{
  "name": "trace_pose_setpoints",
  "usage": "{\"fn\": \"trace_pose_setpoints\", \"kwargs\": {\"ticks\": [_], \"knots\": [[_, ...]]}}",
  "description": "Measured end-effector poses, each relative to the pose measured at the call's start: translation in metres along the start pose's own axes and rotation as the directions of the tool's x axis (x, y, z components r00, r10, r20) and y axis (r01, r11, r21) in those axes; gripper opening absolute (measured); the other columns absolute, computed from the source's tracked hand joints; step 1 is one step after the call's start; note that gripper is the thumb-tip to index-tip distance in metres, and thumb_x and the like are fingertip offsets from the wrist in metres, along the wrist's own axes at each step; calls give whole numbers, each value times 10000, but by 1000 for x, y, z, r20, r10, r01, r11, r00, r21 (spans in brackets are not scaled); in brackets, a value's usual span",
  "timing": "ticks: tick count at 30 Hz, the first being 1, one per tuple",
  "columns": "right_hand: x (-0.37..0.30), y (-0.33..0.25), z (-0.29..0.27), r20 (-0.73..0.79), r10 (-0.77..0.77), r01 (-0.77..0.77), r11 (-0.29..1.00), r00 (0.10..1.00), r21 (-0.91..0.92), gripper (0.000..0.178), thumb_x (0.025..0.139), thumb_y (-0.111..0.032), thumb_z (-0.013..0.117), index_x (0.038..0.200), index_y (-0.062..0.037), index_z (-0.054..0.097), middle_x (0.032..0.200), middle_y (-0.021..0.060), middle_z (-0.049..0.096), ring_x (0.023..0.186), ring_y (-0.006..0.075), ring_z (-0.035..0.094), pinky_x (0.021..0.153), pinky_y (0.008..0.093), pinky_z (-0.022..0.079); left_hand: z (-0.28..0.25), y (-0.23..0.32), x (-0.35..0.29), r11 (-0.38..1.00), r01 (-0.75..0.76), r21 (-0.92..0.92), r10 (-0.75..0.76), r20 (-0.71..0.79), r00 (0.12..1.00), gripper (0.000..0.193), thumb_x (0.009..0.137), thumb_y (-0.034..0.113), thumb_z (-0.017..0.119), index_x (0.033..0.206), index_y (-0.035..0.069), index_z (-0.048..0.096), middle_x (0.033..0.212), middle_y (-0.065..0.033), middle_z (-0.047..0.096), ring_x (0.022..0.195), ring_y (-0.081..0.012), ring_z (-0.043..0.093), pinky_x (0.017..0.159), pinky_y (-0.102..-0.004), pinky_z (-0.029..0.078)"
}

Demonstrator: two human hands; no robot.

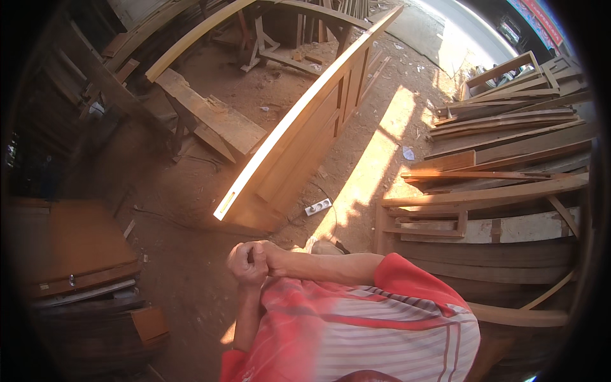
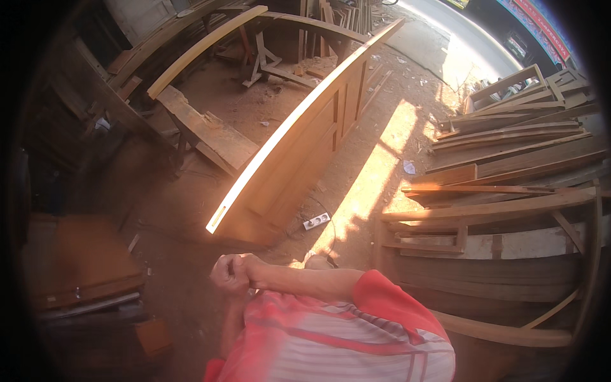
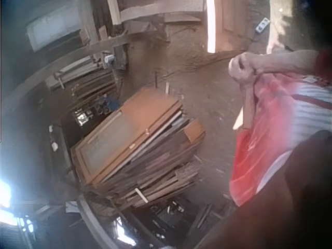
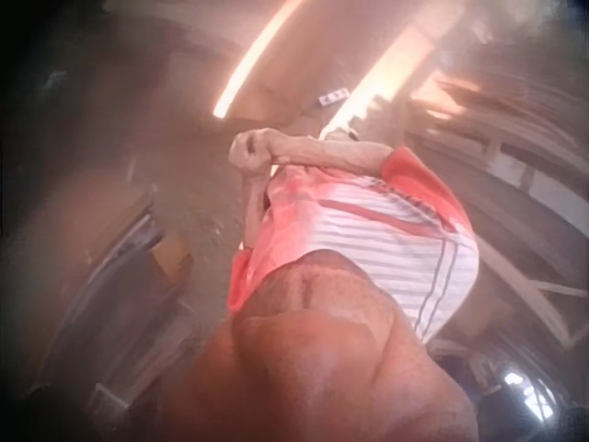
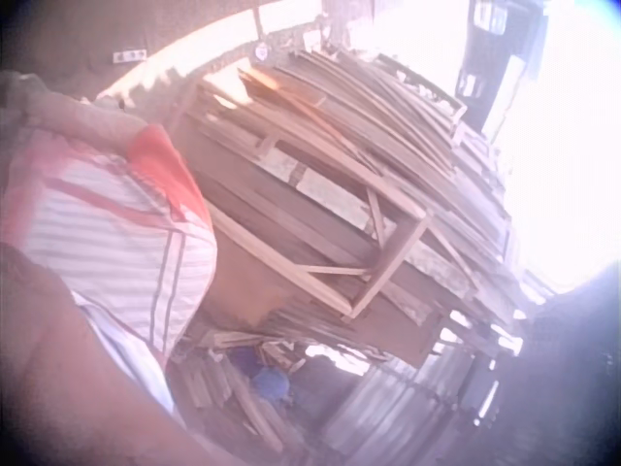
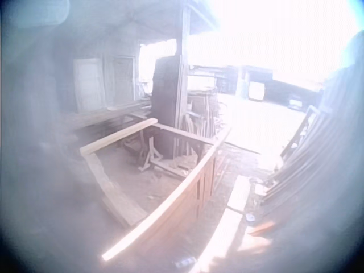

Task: The person takes food from a plastic bag, carries a bucket of putty, and applies the putty onto the wooden door frame by hand.

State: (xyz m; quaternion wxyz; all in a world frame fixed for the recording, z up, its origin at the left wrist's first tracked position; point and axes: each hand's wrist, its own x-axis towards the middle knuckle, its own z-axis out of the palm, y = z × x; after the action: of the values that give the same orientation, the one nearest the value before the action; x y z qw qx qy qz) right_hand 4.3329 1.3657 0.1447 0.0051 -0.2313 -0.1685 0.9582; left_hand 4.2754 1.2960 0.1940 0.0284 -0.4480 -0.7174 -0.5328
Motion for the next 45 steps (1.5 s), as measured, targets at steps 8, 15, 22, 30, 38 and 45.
{"fn": "trace_pose_setpoints", "kwargs": {"ticks": [8, 15, 22, 30, 38, 45], "knots": [[-16, -28, -14, 9, 75, -75, 997, 997, -24, 323, 1064, -235, 519, 1185, 42, 633, 1164, 159, 661, 1112, 269, 654, 1064, 446, 523, -16, 10, 3, 864, 393, -315, -475, -250, 844, 276, 1080, 178, 583, 840, 43, 597, 762, 10, 600, 658, -48, 511, 576, -240, 417], [11, -62, 9, -49, 125, -123, 991, 991, 44, 393, 1115, -247, 483, 1297, 97, 537, 1239, 229, 638, 1188, 322, 642, 1068, 432, 536, -63, -54, -5, 643, 508, -574, -750, -334, 572, 313, 1093, 309, 559, 851, 110, 552, 615, 84, 375, 517, -26, 333, 498, -231, 236], [77, -45, 17, -184, 92, -93, 996, 979, 5, 380, 1087, -222, 538, 1307, 85, 578, 1285, 237, 647, 1209, 360, 646, 1075, 489, 531, -97, -123, -27, 365, 560, -744, -923, -211, 321, 290, 1093, 285, 587, 869, 100, 585, 588, 96, 362, 469, -9, 285, 423, -223, 218], [195, -9, 108, -224, 134, -142, 990, 965, -22, 288, 1102, -154, 508, 1231, 94, 580, 1254, 251, 634, 1141, 371, 670, 998, 477, 586, -203, -212, -24, 229, 737, -636, -973, -181, 146, 175, 1060, 187, 612, 919, 85, 621, 681, 61, 487, 519, -21, 379, 455, -208, 308], [320, 2, 206, -34, 124, -123, 992, 992, 32, 317, 1115, -227, 491, 1218, 43, 620, 1243, 214, 657, 1150, 329, 665, 1023, 446, 554, -306, -267, -37, 327, 638, -697, -928, -364, 78, 185, 1027, 228, 639, 941, 65, 624, 677, 51, 483, 543, -30, 417, 472, -212, 330], [355, 13, 263, -25, 60, -62, 993, 998, -98, 352, 1130, -258, 438, 1226, 35, 609, 1268, 209, 644, 1179, 321, 651, 1034, 434, 536, -332, -286, 0, 320, 670, -670, -920, -389, 51, 207, 1028, 255, 636, 930, 73, 626, 658, 52, 469, 522, -40, 398, 469, -217, 308]]}}
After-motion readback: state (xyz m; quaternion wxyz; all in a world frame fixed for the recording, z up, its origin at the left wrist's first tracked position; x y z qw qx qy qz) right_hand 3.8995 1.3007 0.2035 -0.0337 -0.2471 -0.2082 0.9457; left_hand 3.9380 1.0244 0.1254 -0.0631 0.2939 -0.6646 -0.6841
